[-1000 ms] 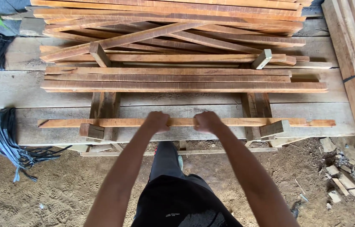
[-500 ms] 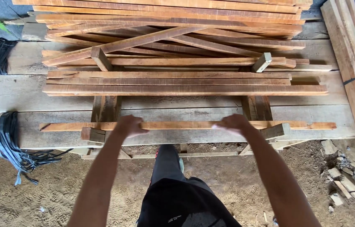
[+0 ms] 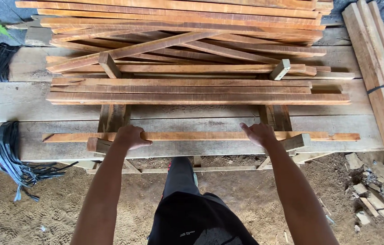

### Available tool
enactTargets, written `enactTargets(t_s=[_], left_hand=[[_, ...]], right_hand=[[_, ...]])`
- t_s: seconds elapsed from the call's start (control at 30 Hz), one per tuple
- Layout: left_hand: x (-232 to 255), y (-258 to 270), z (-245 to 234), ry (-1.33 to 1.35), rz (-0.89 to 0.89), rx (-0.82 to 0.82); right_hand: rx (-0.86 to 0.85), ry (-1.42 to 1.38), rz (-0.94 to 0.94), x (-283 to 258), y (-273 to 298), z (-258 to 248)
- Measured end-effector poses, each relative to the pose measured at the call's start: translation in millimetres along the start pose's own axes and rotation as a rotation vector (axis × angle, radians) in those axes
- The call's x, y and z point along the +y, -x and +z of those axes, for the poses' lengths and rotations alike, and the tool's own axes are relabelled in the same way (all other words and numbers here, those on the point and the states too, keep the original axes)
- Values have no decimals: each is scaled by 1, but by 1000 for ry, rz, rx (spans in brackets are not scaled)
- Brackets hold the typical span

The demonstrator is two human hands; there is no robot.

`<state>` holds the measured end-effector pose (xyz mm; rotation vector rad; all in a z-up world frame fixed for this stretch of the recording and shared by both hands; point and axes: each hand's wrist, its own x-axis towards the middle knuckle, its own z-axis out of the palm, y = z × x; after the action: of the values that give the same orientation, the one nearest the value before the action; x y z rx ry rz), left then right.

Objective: Bundling long wooden planks together using rubber straps.

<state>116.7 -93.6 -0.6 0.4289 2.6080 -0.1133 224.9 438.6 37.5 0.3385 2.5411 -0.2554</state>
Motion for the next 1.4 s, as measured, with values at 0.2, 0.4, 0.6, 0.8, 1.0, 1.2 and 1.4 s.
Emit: enactTargets(t_s=[0.2, 0.4, 0.6, 0.8, 1.0, 1.2, 1.4], left_hand=[[10, 17, -33, 92, -15, -160], [15, 12, -70, 359, -150, -309], [-21, -54, -17, 862, -256, -265], [6, -85, -29, 1771, -433, 14], [24, -136, 3, 2164, -447, 265], [35, -121, -13, 2190, -484, 419], [36, -119, -24, 2216, -492, 449]], right_hand=[[-15, -56, 15, 6, -14, 1], [-143, -119, 64, -16, 4, -35], [-142, -170, -103, -4, -15, -29], [124, -1369, 313, 11, -78, -27], [162, -1888, 414, 8, -127, -10], [300, -2001, 382, -1, -134, -5], [306, -2065, 368, -5, -131, -11]])
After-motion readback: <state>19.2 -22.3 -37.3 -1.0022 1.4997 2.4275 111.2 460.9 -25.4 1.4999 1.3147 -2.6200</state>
